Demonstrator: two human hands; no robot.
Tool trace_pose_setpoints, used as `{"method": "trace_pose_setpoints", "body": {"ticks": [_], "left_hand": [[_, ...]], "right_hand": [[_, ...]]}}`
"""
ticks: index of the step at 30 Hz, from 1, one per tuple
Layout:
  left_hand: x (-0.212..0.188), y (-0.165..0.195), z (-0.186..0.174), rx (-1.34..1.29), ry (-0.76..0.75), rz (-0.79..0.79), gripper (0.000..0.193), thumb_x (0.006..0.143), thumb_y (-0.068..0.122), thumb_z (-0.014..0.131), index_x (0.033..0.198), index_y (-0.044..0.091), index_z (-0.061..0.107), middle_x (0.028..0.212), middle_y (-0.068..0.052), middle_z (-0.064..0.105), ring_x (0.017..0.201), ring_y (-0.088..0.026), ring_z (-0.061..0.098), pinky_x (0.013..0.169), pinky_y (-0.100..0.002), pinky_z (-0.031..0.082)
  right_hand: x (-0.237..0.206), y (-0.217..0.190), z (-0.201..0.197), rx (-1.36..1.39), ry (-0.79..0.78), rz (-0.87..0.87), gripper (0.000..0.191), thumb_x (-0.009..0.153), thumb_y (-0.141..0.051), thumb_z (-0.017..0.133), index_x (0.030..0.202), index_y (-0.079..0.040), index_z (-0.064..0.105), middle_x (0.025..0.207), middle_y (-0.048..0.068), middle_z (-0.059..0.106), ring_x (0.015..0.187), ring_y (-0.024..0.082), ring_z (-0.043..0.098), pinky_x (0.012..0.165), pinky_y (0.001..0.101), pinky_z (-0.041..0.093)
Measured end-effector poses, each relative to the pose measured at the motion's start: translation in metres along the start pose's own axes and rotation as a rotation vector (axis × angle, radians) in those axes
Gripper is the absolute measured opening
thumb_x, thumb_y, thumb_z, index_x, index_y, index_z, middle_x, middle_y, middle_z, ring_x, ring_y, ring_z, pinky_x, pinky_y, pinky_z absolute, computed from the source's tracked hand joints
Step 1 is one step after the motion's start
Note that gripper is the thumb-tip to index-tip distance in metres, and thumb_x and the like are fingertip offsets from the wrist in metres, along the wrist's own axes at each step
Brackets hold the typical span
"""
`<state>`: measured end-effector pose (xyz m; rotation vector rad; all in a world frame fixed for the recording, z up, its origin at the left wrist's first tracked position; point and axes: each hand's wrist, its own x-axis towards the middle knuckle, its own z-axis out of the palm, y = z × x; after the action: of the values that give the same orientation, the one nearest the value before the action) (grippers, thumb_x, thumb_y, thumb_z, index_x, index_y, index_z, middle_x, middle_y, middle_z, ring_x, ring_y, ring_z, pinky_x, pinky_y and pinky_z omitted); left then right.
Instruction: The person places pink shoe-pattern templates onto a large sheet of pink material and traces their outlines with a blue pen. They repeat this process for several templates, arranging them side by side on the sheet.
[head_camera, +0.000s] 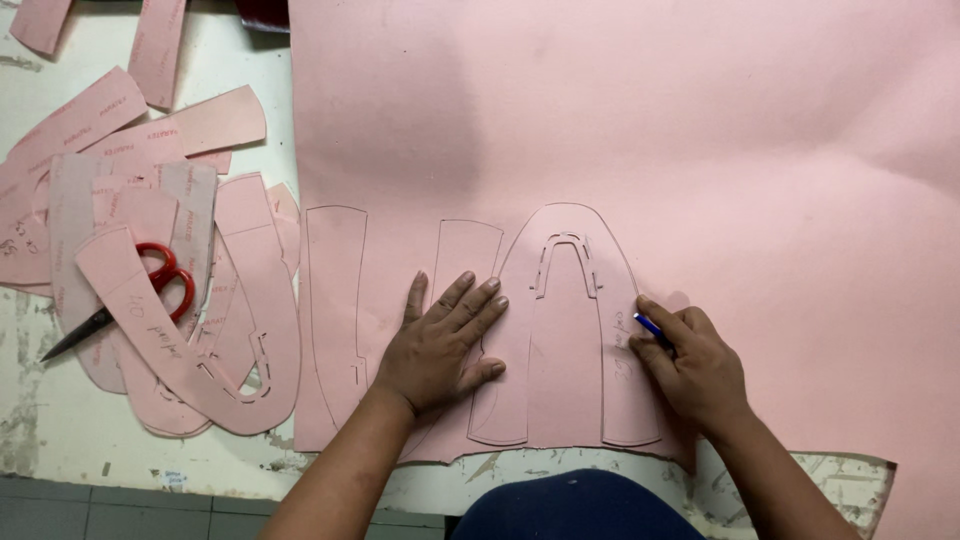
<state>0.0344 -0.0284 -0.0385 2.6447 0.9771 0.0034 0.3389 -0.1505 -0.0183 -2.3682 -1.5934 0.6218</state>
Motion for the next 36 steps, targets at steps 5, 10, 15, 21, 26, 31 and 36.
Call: {"method": "trace_pose_setpoints", "body": {"ticks": [5,10,15,21,26,31,36], "left_hand": [[-0.001,-0.002,0.008,0.059,0.02,0.023,0.076,0.092,0.073,0.038,0.154,0.03,0.036,0.163,0.007,0.03,0.152,-0.016,0.019,0.123,-0.057,-0.002],[-0.001,-0.003,0.01,0.07,0.038,0.035,0.076,0.091,0.075,0.036,0.153,0.032,0.035,0.163,0.009,0.029,0.151,-0.016,0.019,0.124,-0.057,-0.002],[0.001,-0.002,0.004,0.062,0.014,0.023,0.077,0.09,0.075,0.038,0.153,0.032,0.034,0.163,0.01,0.028,0.151,-0.016,0.019,0.123,-0.057,-0.001],[0.005,0.0,-0.006,0.022,-0.056,-0.021,0.078,0.087,0.072,0.045,0.153,0.031,0.035,0.162,0.008,0.029,0.15,-0.017,0.021,0.122,-0.058,0.0],[0.005,0.001,-0.011,-0.007,-0.048,-0.037,0.068,0.087,0.072,0.049,0.147,0.041,0.043,0.161,0.006,0.033,0.15,-0.019,0.022,0.122,-0.058,0.002],[0.004,-0.004,-0.01,-0.01,-0.017,-0.008,0.062,0.09,0.069,0.05,0.145,0.041,0.048,0.162,0.004,0.034,0.151,-0.021,0.024,0.122,-0.06,0.003],[0.004,-0.006,-0.005,0.005,-0.005,0.011,0.064,0.089,0.069,0.049,0.147,0.04,0.048,0.162,0.003,0.033,0.151,-0.022,0.023,0.121,-0.062,0.002]], "right_hand": [[0.0,-0.003,-0.002,0.014,0.005,0.0,0.047,0.09,-0.038,0.07,0.135,-0.025,0.067,0.092,0.001,0.063,0.067,0.015,0.063,0.061,0.0317,0.053],[0.0,-0.004,-0.004,-0.014,-0.032,0.034,0.047,0.09,-0.038,0.069,0.136,-0.026,0.066,0.091,0.0,0.062,0.065,0.013,0.061,0.059,0.0311,0.054],[0.001,-0.002,-0.002,0.01,-0.033,0.032,0.046,0.092,-0.035,0.068,0.136,-0.025,0.066,0.091,0.001,0.063,0.067,0.015,0.062,0.062,0.0324,0.055],[-0.002,0.024,-0.011,0.361,-0.071,0.19,0.036,0.096,-0.027,0.066,0.127,-0.011,0.07,0.089,0.007,0.074,0.077,0.017,0.067,0.072,0.0316,0.055],[-0.035,0.035,-0.009,0.373,-0.131,0.318,0.031,0.091,-0.031,0.071,0.112,-0.009,0.074,0.088,0.005,0.077,0.078,0.016,0.071,0.071,0.0316,0.058],[-0.066,0.029,0.008,0.219,-0.04,0.062,0.042,0.077,-0.035,0.082,0.105,-0.006,0.068,0.094,0.007,0.068,0.081,0.02,0.067,0.072,0.0338,0.054],[-0.071,0.022,0.009,0.225,-0.018,0.047,0.047,0.076,-0.033,0.082,0.113,-0.006,0.068,0.099,0.006,0.066,0.084,0.02,0.067,0.074,0.0331,0.054]]}}
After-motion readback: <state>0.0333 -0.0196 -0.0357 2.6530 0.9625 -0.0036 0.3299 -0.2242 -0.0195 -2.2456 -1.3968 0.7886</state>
